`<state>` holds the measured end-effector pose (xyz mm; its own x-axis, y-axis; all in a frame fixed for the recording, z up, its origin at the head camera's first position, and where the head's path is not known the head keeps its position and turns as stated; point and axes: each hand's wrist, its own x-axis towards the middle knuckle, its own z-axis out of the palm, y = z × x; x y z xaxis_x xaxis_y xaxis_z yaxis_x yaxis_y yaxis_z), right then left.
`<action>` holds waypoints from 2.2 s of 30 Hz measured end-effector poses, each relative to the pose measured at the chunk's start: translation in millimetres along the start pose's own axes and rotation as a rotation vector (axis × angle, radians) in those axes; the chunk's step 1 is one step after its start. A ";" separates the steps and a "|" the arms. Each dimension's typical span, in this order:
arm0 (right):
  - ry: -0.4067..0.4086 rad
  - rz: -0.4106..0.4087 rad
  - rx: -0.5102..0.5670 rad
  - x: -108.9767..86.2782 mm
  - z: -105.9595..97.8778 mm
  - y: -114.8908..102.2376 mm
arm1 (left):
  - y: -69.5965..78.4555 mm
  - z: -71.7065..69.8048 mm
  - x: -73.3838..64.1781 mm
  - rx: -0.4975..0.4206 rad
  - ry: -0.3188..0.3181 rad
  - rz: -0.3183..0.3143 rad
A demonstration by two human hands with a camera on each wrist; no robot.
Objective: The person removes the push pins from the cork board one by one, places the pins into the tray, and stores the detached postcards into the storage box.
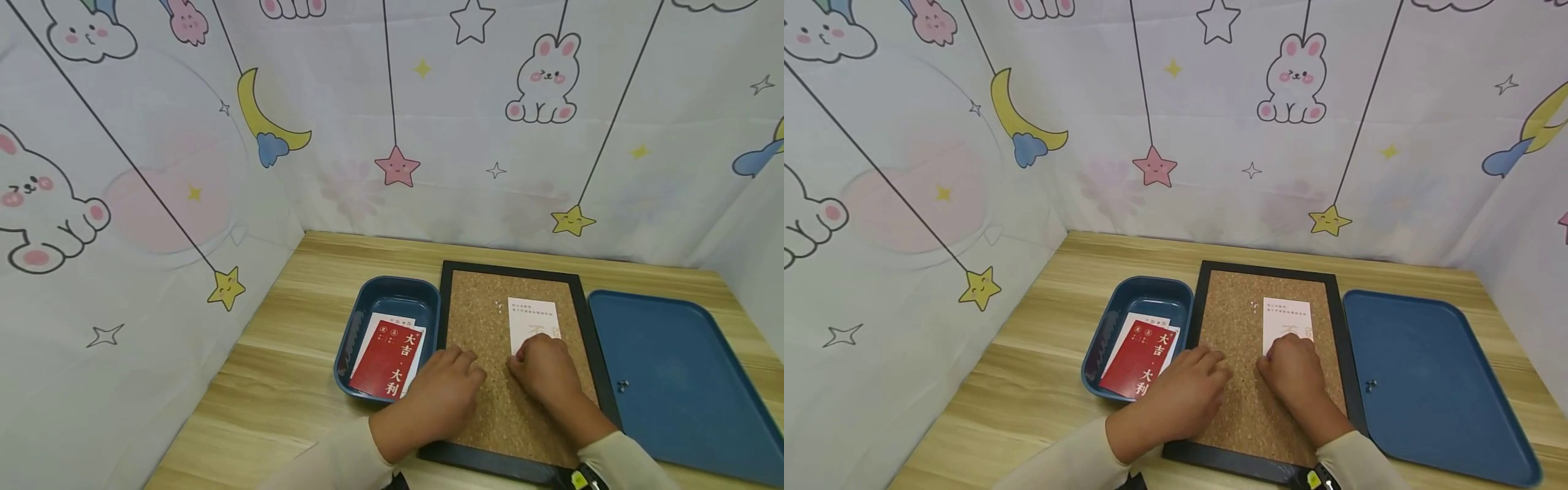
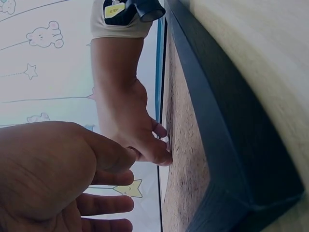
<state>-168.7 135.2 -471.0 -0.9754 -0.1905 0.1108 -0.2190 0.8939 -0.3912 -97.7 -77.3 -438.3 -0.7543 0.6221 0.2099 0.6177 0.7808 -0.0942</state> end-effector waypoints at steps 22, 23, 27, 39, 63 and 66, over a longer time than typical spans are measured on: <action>0.031 0.010 0.018 0.9 -2.0 -2.2 | 5.7 4.8 7.1 0.046 -0.005 0.023; 0.032 0.012 0.019 0.9 -2.1 -2.2 | 5.8 5.0 7.3 0.046 -0.009 0.022; 0.024 0.031 0.025 1.8 -2.7 -2.1 | 6.2 5.1 7.9 0.046 -0.031 0.019; 0.007 0.033 0.048 2.4 -6.7 -1.2 | 7.0 4.5 9.4 0.027 -0.055 0.021; -0.139 -0.017 0.050 3.9 -13.2 7.6 | 9.0 4.3 11.3 0.020 -0.076 0.021; -0.153 -0.036 0.054 3.3 -15.7 10.4 | 9.7 3.2 12.5 0.012 -0.079 0.020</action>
<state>-173.8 150.3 -460.3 -0.9583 -0.2855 -0.0135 -0.2510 0.8632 -0.4381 -101.8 -61.8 -439.7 -0.7575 0.6397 0.1306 0.6302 0.7686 -0.1097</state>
